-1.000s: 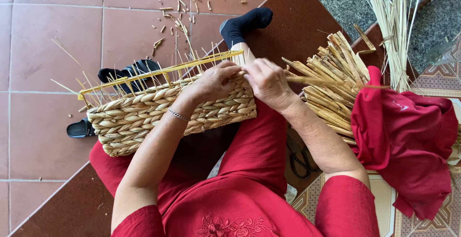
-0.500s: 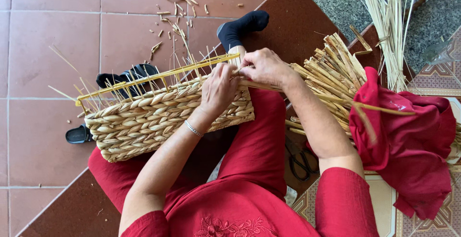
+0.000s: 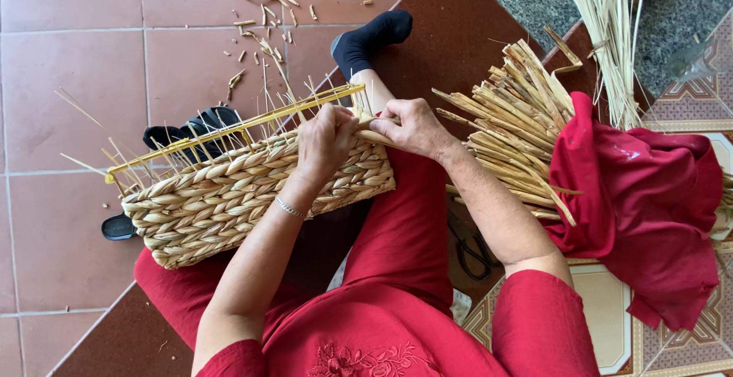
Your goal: The person sits on the floor weaving a water hyacinth basket around a bamboo frame, threading and tucking woven strands along the rim and sides, and pulling in new strands from a pile beside them to continue the weave.
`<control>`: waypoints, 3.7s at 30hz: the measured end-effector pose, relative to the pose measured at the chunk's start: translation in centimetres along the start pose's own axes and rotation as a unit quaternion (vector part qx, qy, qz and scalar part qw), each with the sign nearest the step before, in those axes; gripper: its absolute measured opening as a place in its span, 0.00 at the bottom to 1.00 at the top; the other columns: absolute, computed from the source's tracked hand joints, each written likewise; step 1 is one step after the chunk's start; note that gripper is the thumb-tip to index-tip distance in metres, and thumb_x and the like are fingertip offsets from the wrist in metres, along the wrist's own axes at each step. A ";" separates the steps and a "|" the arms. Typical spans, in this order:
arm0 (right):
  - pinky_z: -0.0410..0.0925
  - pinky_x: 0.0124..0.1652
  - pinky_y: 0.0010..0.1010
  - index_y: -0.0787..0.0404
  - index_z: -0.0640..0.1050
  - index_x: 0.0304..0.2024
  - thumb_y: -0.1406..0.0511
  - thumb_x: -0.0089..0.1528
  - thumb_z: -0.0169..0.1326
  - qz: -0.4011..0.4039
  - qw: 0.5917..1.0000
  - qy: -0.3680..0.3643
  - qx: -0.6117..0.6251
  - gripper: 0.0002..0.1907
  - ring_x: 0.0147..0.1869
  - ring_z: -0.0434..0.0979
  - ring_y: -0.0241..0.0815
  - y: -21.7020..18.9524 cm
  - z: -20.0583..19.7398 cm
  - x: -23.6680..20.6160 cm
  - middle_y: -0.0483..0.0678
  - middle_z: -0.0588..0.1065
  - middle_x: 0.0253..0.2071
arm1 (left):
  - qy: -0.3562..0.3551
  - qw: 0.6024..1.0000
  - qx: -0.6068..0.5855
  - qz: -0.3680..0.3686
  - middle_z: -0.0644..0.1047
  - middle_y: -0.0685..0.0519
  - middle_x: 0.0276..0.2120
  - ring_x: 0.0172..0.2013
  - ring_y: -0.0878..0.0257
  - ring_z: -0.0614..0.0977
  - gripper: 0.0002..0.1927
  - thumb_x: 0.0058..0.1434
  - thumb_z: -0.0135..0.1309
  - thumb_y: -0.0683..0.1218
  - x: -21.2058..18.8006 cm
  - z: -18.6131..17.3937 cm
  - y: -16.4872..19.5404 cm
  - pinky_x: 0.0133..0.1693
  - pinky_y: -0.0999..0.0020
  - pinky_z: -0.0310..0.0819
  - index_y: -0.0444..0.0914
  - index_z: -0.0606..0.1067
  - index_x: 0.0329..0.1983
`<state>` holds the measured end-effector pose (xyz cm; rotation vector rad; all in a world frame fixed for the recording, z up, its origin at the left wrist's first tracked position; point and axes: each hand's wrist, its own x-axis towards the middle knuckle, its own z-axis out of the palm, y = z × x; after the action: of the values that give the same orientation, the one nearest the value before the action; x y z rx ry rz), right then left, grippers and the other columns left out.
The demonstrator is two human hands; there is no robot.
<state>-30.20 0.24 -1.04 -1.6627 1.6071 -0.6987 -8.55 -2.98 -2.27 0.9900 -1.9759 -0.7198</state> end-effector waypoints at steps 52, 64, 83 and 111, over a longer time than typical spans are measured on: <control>0.72 0.43 0.36 0.62 0.79 0.35 0.62 0.65 0.61 -0.147 0.989 0.009 -0.004 0.09 0.44 0.79 0.45 -4.0 -2.0 -0.4 0.47 0.75 0.44 | -0.022 0.989 0.112 0.097 0.71 0.42 0.61 0.40 0.57 0.81 0.08 0.58 0.59 0.35 -2.5 -0.6 0.6 0.45 0.60 0.78 0.39 0.75 0.37; 0.71 0.39 0.42 0.60 0.76 0.33 0.61 0.58 0.65 -0.266 0.906 0.120 -0.306 0.12 0.39 0.78 0.50 -2.7 0.9 0.9 0.51 0.73 0.33 | -0.022 0.982 0.145 0.122 0.78 0.46 0.44 0.38 0.54 0.80 0.05 0.66 0.54 0.37 -2.3 0.2 0.4 0.40 0.61 0.76 0.38 0.69 0.38; 0.60 0.61 0.50 0.60 0.80 0.34 0.57 0.47 0.76 -0.251 0.925 0.108 -0.265 0.22 0.64 0.62 0.54 -3.7 -3.2 -4.6 0.54 0.71 0.57 | -0.075 0.984 0.156 0.049 0.75 0.42 0.38 0.38 0.48 0.81 0.15 0.56 0.56 0.36 1.5 2.2 0.7 0.37 0.57 0.76 0.36 0.72 0.47; 0.74 0.40 0.22 0.61 0.73 0.39 0.75 0.62 0.59 0.072 0.936 -0.055 0.339 0.09 0.41 0.79 0.28 1.2 -0.9 4.3 0.50 0.80 0.43 | -0.185 0.947 0.239 -0.109 0.77 0.39 0.42 0.31 0.46 0.83 0.11 0.64 0.51 0.42 1.0 4.2 1.7 0.32 0.52 0.78 0.30 0.71 0.47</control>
<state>-31.32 -4.15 -1.87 -1.0463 1.1976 -0.9325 -13.08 -2.32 -2.79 1.4641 -2.4647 -0.5839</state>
